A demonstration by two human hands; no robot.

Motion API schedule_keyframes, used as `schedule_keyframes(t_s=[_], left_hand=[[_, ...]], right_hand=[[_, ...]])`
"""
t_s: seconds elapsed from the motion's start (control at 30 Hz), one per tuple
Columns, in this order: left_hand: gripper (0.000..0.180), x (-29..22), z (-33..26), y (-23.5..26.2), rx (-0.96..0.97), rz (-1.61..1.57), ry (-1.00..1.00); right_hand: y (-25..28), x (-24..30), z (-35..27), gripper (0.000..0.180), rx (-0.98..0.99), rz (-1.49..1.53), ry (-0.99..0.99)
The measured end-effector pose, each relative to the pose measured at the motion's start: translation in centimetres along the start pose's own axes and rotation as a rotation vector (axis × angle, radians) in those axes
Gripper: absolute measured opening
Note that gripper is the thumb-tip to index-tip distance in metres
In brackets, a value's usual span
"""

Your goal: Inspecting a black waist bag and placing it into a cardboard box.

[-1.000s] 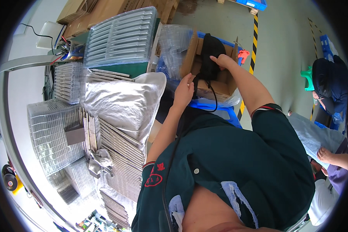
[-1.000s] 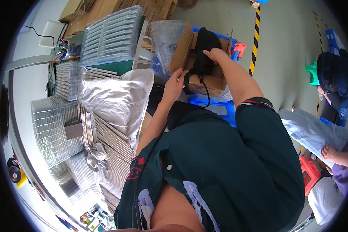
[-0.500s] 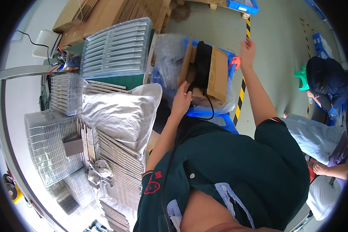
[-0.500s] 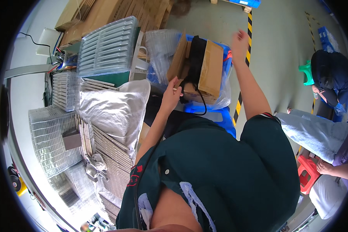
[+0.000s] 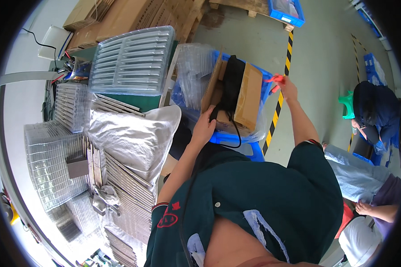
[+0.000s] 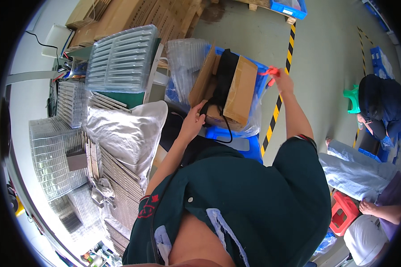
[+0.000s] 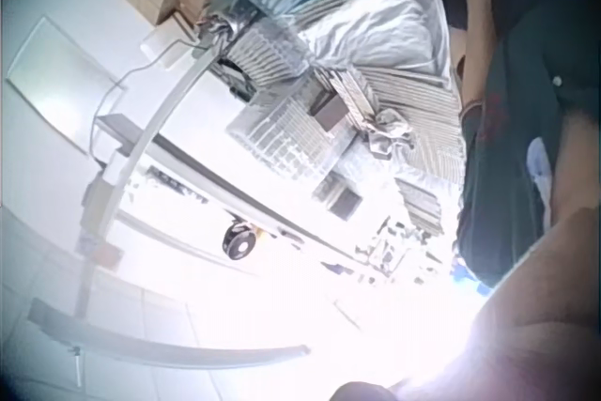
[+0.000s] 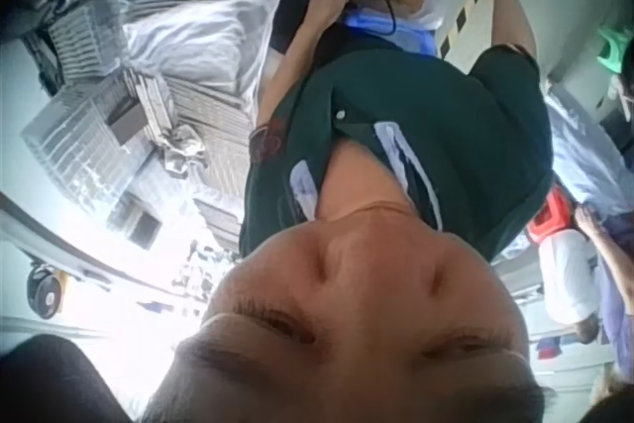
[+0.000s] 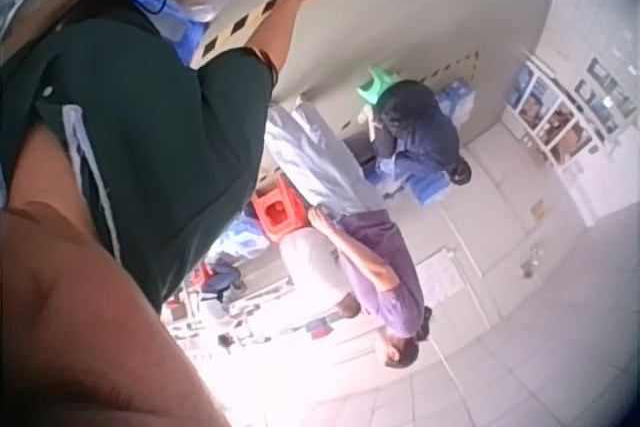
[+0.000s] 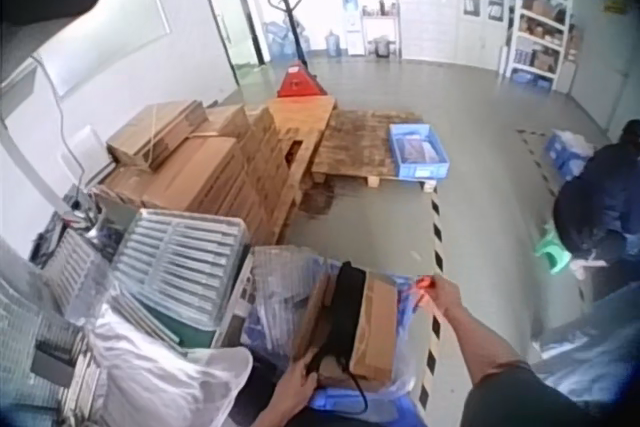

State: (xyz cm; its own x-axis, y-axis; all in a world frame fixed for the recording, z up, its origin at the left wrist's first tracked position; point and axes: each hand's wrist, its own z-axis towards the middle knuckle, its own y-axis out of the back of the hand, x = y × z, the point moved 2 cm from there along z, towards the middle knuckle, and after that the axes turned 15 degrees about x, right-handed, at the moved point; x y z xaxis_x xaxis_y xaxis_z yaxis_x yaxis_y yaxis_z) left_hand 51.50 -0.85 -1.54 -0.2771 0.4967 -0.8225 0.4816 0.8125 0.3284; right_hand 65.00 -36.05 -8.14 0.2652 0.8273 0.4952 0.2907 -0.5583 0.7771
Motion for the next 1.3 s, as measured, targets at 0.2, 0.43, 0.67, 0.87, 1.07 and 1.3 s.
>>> schedule_keyframes(t_s=[0.2,0.43,0.67,0.87,1.07,1.3], left_hand=[[0.044,-0.2,0.2,-0.2,-0.020,-0.009,0.010],[0.039,-0.1,-0.7,0.0,-0.068,-0.046,-0.055],[0.030,-1.0,-1.9,-0.1,-0.053,-0.096,-0.054],[0.027,-1.4,-2.4,0.1,-0.076,-0.140,-0.046],[0.025,-1.0,-2.2,-0.2,-0.040,-0.157,-0.037],[0.026,-1.2,-2.3,-0.3,-0.014,-0.183,-0.026]], right_hand=[[1.2,-3.1,-0.6,0.033,0.097,-0.287,-0.064],[0.8,-1.2,1.4,0.039,0.165,-0.220,0.082],[-2.6,-4.2,4.9,0.052,0.126,0.105,-0.023],[-3.3,-4.3,2.5,0.071,0.314,0.325,-0.348],[-4.4,1.7,0.1,0.092,0.028,0.575,-0.233],[-6.1,-2.8,6.9,0.077,-0.145,0.521,-0.339]])
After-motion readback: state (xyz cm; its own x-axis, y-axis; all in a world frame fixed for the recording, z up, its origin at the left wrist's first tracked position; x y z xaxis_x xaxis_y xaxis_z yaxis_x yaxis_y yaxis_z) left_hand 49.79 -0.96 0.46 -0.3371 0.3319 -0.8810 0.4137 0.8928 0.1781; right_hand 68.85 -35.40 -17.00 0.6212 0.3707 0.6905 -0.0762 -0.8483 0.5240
